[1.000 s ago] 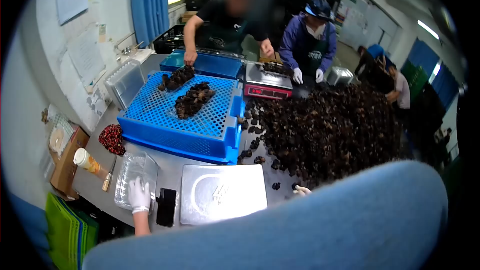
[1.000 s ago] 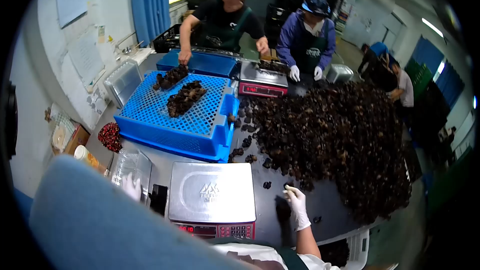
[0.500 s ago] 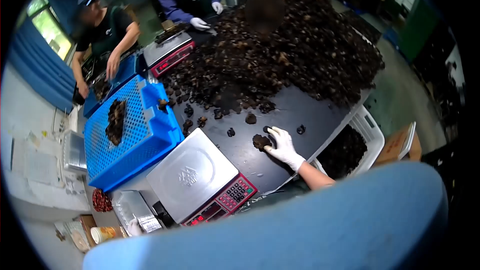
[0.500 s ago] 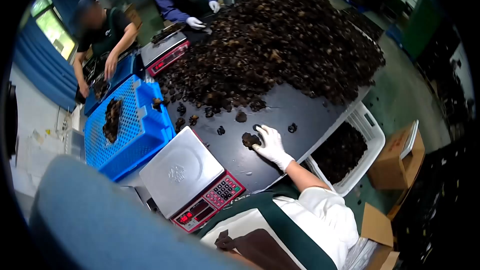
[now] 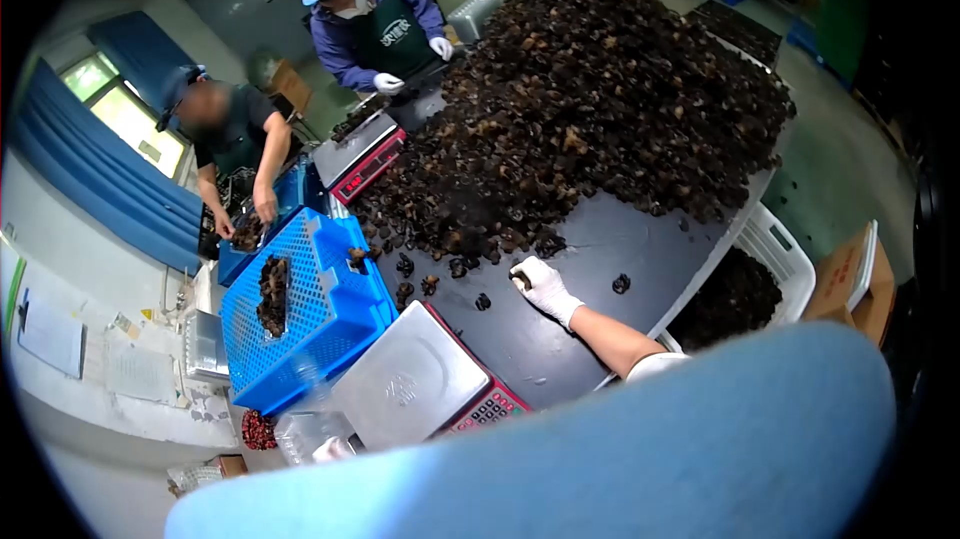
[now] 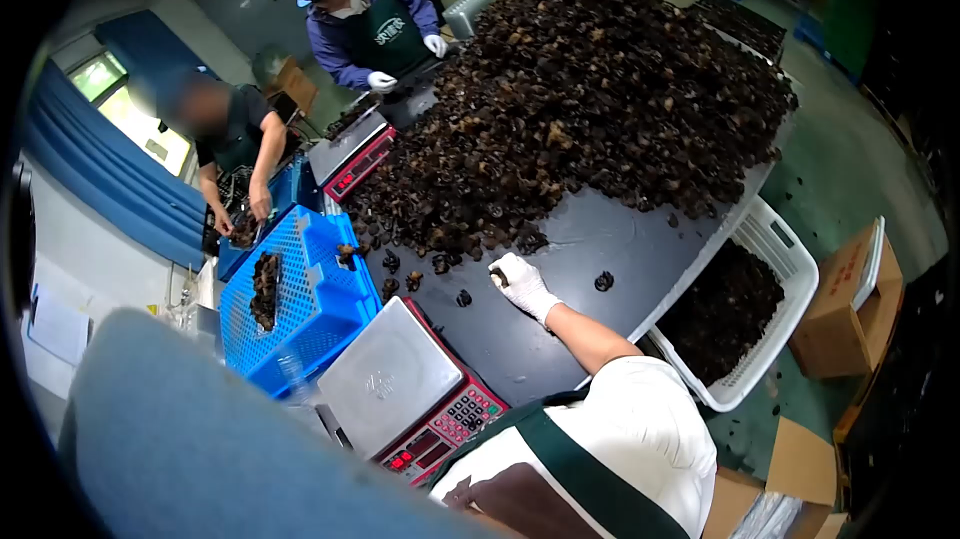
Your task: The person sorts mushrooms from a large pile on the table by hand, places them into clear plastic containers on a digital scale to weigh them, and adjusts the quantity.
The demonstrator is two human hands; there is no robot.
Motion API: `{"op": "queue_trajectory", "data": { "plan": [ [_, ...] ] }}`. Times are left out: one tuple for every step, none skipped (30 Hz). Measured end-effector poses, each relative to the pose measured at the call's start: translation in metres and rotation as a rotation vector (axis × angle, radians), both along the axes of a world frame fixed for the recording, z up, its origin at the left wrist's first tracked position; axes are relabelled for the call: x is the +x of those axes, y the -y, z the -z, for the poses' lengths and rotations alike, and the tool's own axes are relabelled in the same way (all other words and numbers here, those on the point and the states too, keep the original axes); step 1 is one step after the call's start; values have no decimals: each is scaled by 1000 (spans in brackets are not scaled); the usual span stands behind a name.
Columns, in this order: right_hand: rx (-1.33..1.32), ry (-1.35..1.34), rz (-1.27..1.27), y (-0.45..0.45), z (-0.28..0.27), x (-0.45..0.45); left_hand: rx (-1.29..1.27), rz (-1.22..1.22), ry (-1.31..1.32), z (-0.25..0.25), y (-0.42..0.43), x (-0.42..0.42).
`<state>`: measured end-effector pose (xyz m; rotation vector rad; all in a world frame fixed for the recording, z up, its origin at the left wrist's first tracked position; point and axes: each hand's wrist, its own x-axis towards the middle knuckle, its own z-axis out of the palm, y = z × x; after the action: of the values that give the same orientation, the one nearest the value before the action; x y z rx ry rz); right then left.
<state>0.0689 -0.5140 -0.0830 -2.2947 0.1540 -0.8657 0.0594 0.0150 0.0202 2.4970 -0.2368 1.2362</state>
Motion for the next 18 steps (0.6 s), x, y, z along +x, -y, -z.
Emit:
{"op": "queue_trajectory", "data": {
  "plan": [
    [3,-17,23,3,1,9,6,140,-45,0,26,-7],
    [-51,-241,-5,8,2,13,41,242,-101,-2,50,-16],
    [-49,-237,-16,3,1,14,85,311,-164,-8,73,-24],
    [-152,-262,2,-3,0,13,125,383,-225,-16,96,-34],
    [-255,-285,23,-9,0,13,151,383,-315,-19,111,-40],
    [-197,-393,-112,-11,0,18,166,375,-358,-20,124,-46],
    [-236,-349,-144,-18,-2,16,183,368,-403,-20,133,-49],
    [-298,-343,-183,-23,-5,17,173,379,-412,-11,132,-48],
    [-358,-337,-221,-28,-8,18,164,390,-422,1,129,-46],
    [-419,-357,-233,-33,-6,23,166,398,-460,4,129,-45],
    [-423,-322,-243,-37,-4,27,171,397,-460,8,128,-44],
    [-400,-330,-267,-37,-4,32,157,389,-468,11,130,-44],
    [-377,-339,-292,-35,-3,36,142,380,-476,13,132,-45],
    [-371,-338,-293,-34,-2,40,141,366,-488,16,133,-46],
    [-368,-321,-335,-32,2,47,147,364,-488,18,134,-46],
    [-367,-303,-377,-31,6,52,133,363,-491,19,135,-46],
    [-369,-225,-343,-28,10,55,119,362,-493,20,134,-46],
    [-241,-228,-309,-28,8,58,116,384,-487,20,135,-46]
  ]
}}
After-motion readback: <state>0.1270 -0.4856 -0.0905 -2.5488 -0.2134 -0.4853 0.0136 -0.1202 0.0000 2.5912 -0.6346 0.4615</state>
